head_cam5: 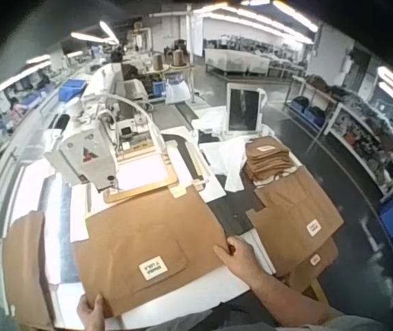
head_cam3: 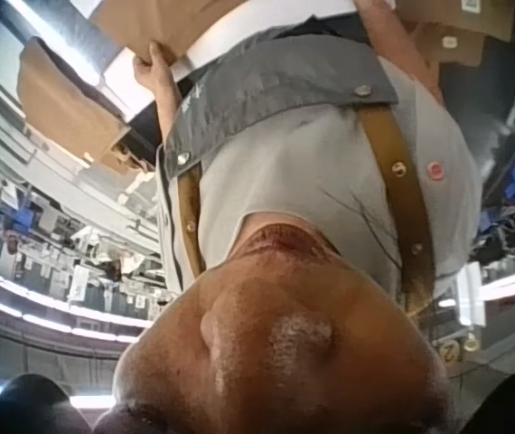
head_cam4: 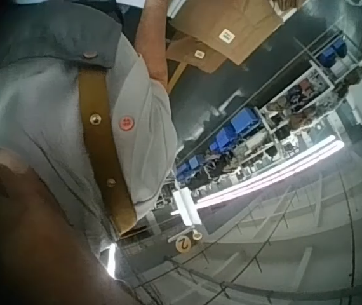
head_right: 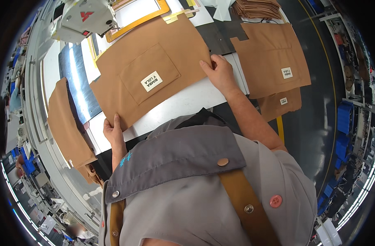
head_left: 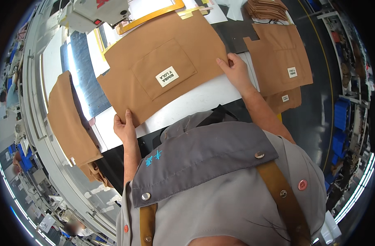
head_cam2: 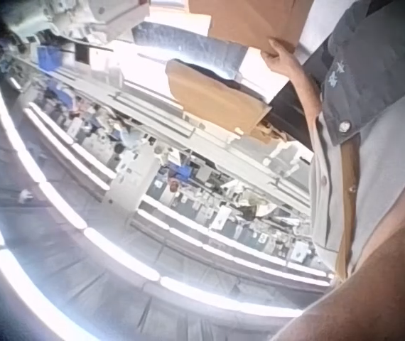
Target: The recorder is seen positioning leather pocket pieces into an automated sewing machine template and operating the machine to sew them.
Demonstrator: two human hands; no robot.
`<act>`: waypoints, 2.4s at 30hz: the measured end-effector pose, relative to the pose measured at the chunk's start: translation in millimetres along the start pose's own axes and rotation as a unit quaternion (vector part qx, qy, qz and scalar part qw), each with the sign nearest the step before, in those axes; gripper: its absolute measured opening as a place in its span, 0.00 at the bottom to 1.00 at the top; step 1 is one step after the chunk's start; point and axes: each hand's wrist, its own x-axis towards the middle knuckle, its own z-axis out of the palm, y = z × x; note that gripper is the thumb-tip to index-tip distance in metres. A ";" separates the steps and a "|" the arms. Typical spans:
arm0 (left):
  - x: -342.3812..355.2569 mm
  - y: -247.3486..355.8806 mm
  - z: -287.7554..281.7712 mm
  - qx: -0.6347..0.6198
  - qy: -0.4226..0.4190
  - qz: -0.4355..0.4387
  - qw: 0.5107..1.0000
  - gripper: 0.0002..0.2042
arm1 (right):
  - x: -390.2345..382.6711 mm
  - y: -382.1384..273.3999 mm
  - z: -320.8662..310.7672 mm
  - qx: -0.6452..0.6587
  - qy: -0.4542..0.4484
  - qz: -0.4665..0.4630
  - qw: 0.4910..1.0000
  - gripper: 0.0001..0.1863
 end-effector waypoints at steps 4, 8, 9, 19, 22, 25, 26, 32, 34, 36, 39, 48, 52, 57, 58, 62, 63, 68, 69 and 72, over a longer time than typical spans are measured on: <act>-10.4 3.9 2.5 -0.139 -0.033 -0.051 0.988 0.14 | 13.0 1.1 -10.7 0.226 0.007 -0.023 0.974 0.16; -29.1 55.4 37.5 -0.168 -0.141 -0.082 0.972 0.23 | 33.7 -4.6 -66.6 0.166 0.069 -0.092 0.979 0.14; -38.0 82.3 55.8 -0.151 -0.183 -0.066 0.969 0.25 | 38.9 2.7 -84.6 0.167 0.081 -0.123 0.975 0.13; -80.0 161.7 274.2 -0.107 -0.498 0.105 0.854 0.41 | 1.0 139.8 -321.6 0.073 0.388 -0.060 0.917 0.19; -114.1 184.5 310.9 0.078 -0.530 0.127 0.835 0.45 | -21.0 216.7 -347.6 -0.010 0.402 0.016 0.916 0.22; -124.1 175.2 314.6 0.086 -0.485 0.147 0.857 0.42 | -41.6 258.7 -328.8 -0.058 0.399 0.105 0.909 0.24; -118.7 171.4 310.3 0.088 -0.482 0.145 0.859 0.42 | -48.3 262.5 -319.6 -0.052 0.398 0.147 0.904 0.24; -71.1 133.8 227.8 0.118 -0.408 0.131 0.896 0.23 | -54.9 177.7 -229.4 -0.093 0.286 0.030 0.953 0.19; -66.3 109.9 195.2 0.098 -0.331 0.075 0.935 0.18 | -40.4 141.3 -194.4 -0.072 0.205 -0.159 0.963 0.15; -72.1 108.4 169.0 0.104 -0.263 0.054 0.958 0.16 | -34.9 98.4 -161.6 -0.073 0.115 -0.242 0.961 0.11; -63.7 98.9 142.7 0.111 -0.191 0.102 0.970 0.15 | -21.3 64.7 -113.9 -0.045 -0.016 -0.344 0.938 0.11; 4.8 22.0 -27.6 0.126 0.189 0.111 0.967 0.11 | -9.8 -17.0 -16.5 -0.037 -0.204 -0.460 0.864 0.10; 23.9 -7.5 -136.9 0.214 0.305 0.001 0.928 0.15 | -7.8 -31.5 17.6 -0.023 -0.243 -0.437 0.866 0.10; 32.3 -21.9 -187.3 0.338 0.243 0.069 0.906 0.14 | -18.6 -61.2 39.0 -0.062 -0.251 -0.400 0.879 0.10; 36.0 -26.1 -191.0 0.336 0.238 0.067 0.909 0.14 | -20.8 -64.0 42.0 -0.082 -0.247 -0.394 0.881 0.10; 52.9 -36.2 -199.2 0.413 0.159 0.058 0.895 0.09 | -26.6 -72.6 47.3 -0.101 -0.244 -0.380 0.887 0.10; 56.5 -38.2 -201.1 0.447 0.139 0.067 0.881 0.08 | -29.2 -74.2 47.7 -0.102 -0.235 -0.369 0.893 0.10; 61.9 -42.7 -219.2 0.446 0.174 0.078 0.875 0.07 | -42.0 -77.3 48.4 -0.105 -0.224 -0.340 0.907 0.11; 68.5 -41.8 -224.9 0.411 0.197 0.076 0.887 0.08 | -43.6 -74.9 48.9 -0.105 -0.220 -0.339 0.909 0.11; 89.5 -37.5 -251.0 0.298 0.320 0.034 0.899 0.09 | -48.8 -73.0 48.0 -0.103 -0.216 -0.329 0.913 0.11</act>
